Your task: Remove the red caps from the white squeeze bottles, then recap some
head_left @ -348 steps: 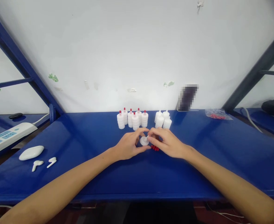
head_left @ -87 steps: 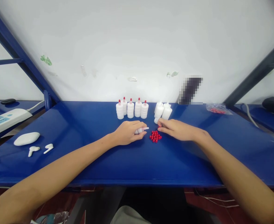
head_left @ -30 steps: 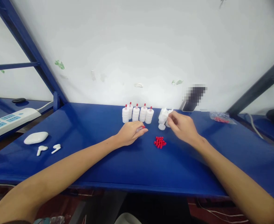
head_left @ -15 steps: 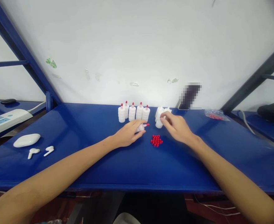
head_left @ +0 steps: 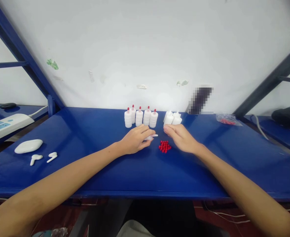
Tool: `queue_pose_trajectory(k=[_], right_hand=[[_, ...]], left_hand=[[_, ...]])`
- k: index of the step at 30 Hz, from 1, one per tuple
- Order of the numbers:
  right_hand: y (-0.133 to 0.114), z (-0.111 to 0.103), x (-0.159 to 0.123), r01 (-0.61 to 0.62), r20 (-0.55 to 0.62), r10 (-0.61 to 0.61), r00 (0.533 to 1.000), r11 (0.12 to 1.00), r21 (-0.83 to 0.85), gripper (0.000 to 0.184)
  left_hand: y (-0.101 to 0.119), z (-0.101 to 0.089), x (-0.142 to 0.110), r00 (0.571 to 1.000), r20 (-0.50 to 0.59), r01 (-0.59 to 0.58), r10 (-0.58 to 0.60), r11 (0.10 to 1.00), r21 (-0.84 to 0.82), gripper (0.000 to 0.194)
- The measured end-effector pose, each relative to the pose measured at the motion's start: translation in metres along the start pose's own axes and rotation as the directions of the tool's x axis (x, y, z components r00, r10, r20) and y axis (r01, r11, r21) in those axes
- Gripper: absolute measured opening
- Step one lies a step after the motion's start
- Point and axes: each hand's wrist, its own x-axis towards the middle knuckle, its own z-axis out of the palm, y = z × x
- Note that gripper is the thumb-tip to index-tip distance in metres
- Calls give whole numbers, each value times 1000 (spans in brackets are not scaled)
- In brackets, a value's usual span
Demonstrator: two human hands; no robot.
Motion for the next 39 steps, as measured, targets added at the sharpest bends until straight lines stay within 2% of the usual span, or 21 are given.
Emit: queue_pose_trajectory(k=[3,6,9,15,20,23,28,31,35,37,39], right_hand=[[6,-17,-4,-74,120,85,989,992,-99,36],[9,-27,-6,-111,301,190,934,959,-261,21],[8,-29,-8,-97,406,216,888,951,-294,13],[3,-29,-7,-145,443,225,868,968,-206,6],[2,-31,-6,-163,451,227,863,971,-177,14],[3,-32,-6,-133,416,208,885,970,-203,17],[0,-25,-7,-40,215,97,972,966,-255,14],[-6,-11,-6,26,184,11,983,980,-196,22],[-14,4,-6,113,185,-75,980,972,-205,31],[-13,6,-6,104,150,-73,986,972,-211,33],[-8,4,-6,37,44,-28,999,974,-225,31]], left_hand=[[1,-1,0,999,0,41,-41,999,-16,25],[2,0,-1,995,2,96,-96,995,-20,26],[1,1,-2,992,-6,122,-123,992,-15,27],[1,2,-1,990,6,144,-143,989,-26,28],[2,2,-1,983,45,179,-177,983,-43,30],[1,1,0,980,80,189,-183,980,-70,30],[0,0,1,967,144,225,-208,968,-111,35],[0,0,2,972,157,195,-177,974,-113,33],[1,-2,2,975,182,158,-126,972,-173,33],[1,-3,2,977,168,165,-134,969,-185,43],[2,-3,2,976,137,194,-171,965,-178,49]])
